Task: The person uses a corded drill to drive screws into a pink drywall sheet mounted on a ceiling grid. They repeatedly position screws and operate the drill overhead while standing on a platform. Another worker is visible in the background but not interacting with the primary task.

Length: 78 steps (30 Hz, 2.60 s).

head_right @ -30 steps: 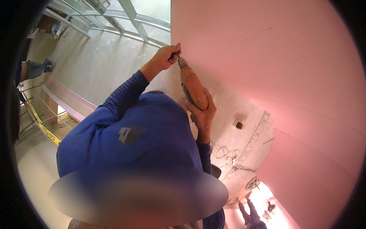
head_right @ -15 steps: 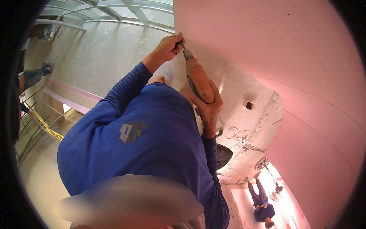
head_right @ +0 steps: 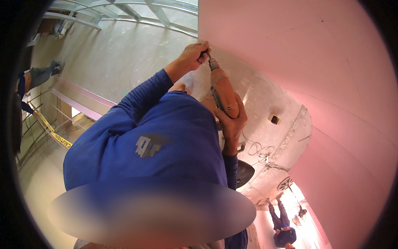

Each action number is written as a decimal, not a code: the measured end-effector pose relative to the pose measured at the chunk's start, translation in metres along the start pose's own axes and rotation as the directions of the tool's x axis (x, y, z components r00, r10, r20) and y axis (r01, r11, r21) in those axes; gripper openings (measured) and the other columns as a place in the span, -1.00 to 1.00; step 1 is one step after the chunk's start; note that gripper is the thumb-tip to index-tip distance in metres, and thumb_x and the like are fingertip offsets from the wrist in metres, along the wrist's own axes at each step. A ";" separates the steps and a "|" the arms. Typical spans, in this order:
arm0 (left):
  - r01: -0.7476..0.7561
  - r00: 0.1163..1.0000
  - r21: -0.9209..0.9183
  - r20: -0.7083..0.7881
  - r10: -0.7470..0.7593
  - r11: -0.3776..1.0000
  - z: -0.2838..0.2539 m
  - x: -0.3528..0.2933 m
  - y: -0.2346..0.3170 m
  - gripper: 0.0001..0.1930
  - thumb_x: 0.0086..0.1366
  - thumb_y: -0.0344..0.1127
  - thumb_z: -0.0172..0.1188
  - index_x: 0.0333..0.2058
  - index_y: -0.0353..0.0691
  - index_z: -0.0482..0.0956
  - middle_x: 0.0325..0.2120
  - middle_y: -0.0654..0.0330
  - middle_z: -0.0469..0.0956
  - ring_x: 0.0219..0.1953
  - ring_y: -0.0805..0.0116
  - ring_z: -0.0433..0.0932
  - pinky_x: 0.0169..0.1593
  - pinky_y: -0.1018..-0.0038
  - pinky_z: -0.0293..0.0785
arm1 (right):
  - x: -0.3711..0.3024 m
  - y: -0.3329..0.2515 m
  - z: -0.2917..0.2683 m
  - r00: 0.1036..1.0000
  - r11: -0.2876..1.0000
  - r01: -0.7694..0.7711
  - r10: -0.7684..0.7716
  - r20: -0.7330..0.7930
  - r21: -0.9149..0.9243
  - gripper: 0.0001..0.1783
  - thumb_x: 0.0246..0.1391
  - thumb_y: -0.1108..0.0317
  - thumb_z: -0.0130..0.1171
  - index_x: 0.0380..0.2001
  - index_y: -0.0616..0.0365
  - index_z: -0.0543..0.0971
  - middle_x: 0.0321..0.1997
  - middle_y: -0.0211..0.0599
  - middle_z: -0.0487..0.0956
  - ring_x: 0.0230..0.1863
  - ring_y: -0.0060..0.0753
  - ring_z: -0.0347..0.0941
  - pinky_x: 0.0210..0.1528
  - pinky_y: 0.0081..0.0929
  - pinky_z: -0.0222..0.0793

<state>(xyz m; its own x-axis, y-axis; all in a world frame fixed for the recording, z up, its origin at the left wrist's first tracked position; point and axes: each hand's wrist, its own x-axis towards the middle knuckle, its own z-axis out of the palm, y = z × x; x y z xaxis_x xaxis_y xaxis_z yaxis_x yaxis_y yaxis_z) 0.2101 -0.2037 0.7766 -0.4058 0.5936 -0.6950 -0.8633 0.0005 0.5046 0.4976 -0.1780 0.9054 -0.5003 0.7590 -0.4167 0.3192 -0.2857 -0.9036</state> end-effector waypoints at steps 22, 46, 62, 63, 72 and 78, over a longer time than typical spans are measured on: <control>0.094 0.995 0.148 0.012 -0.097 0.984 -0.016 0.015 -0.013 -0.81 0.65 -0.26 0.22 -0.12 -0.27 0.52 -0.25 0.10 0.65 -0.44 0.49 0.47 -0.49 0.54 0.30 | -0.016 0.031 0.029 0.975 0.966 -0.150 0.179 -0.130 0.210 -0.13 -0.19 0.46 0.59 0.31 0.35 0.60 0.12 -0.16 0.74 0.08 -0.31 0.68 0.19 -0.37 0.58; 0.268 0.956 0.427 -0.008 -0.293 0.864 -0.046 0.094 -0.064 -0.80 0.60 -0.27 0.30 -0.19 -0.27 0.59 -0.31 0.10 0.65 -0.49 0.55 0.40 -0.52 0.59 0.20 | 0.072 0.085 -0.053 0.995 0.977 -0.079 0.091 0.051 -0.196 -0.10 -0.22 0.44 0.60 0.33 0.23 0.61 0.14 0.00 0.76 0.12 -0.24 0.73 0.18 -0.31 0.60; 0.407 0.882 0.536 -0.021 -0.470 0.740 -0.071 0.157 -0.124 -0.72 0.60 -0.20 0.31 -0.03 -0.36 0.71 -0.25 0.18 0.71 -0.49 0.59 0.38 -0.50 0.61 0.20 | 0.099 0.174 -0.041 0.932 0.936 -0.349 0.352 -0.083 0.044 -0.11 -0.15 0.48 0.59 0.36 0.26 0.59 0.15 -0.22 0.75 0.06 -0.38 0.69 0.13 -0.42 0.61; 0.408 0.879 0.558 -0.027 -0.476 0.722 -0.077 0.162 -0.129 -0.71 0.60 -0.19 0.31 -0.05 -0.36 0.72 -0.26 0.19 0.70 -0.49 0.59 0.38 -0.51 0.60 0.19 | 0.100 0.183 -0.038 0.921 0.925 -0.370 0.377 -0.101 0.082 -0.12 -0.14 0.49 0.59 0.36 0.26 0.59 0.15 -0.22 0.75 0.06 -0.38 0.69 0.13 -0.42 0.61; 0.240 0.947 0.924 -0.155 -0.280 0.298 -0.216 0.233 -0.190 -0.65 0.55 -0.08 0.26 -0.13 -0.30 0.77 -0.53 0.24 0.59 -0.53 0.51 0.44 -0.55 0.42 0.28 | 0.121 0.269 -0.036 0.859 0.899 -0.426 0.438 -0.266 0.101 -0.14 -0.12 0.53 0.56 0.36 0.26 0.59 0.13 -0.19 0.74 0.05 -0.35 0.69 0.12 -0.40 0.62; 0.065 0.998 0.967 -0.067 0.001 -0.245 -0.306 0.297 -0.233 -0.74 0.34 -0.09 0.26 -0.24 -0.09 0.82 -0.23 -0.05 0.80 -0.11 -0.13 0.78 0.00 0.06 0.66 | 0.128 0.327 -0.037 0.776 0.860 -0.478 0.510 -0.372 0.182 -0.10 -0.17 0.51 0.56 0.36 0.28 0.58 0.13 -0.17 0.72 0.04 -0.30 0.67 0.14 -0.34 0.62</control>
<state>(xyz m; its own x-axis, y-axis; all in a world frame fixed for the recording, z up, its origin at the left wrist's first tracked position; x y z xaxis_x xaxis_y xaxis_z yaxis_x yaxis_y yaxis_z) 0.1991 -0.2736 0.2959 -0.4256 0.5387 -0.7271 0.4755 0.8168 0.3267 0.5677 -0.1532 0.5599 0.0738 0.6609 -0.7469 0.3672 -0.7143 -0.5958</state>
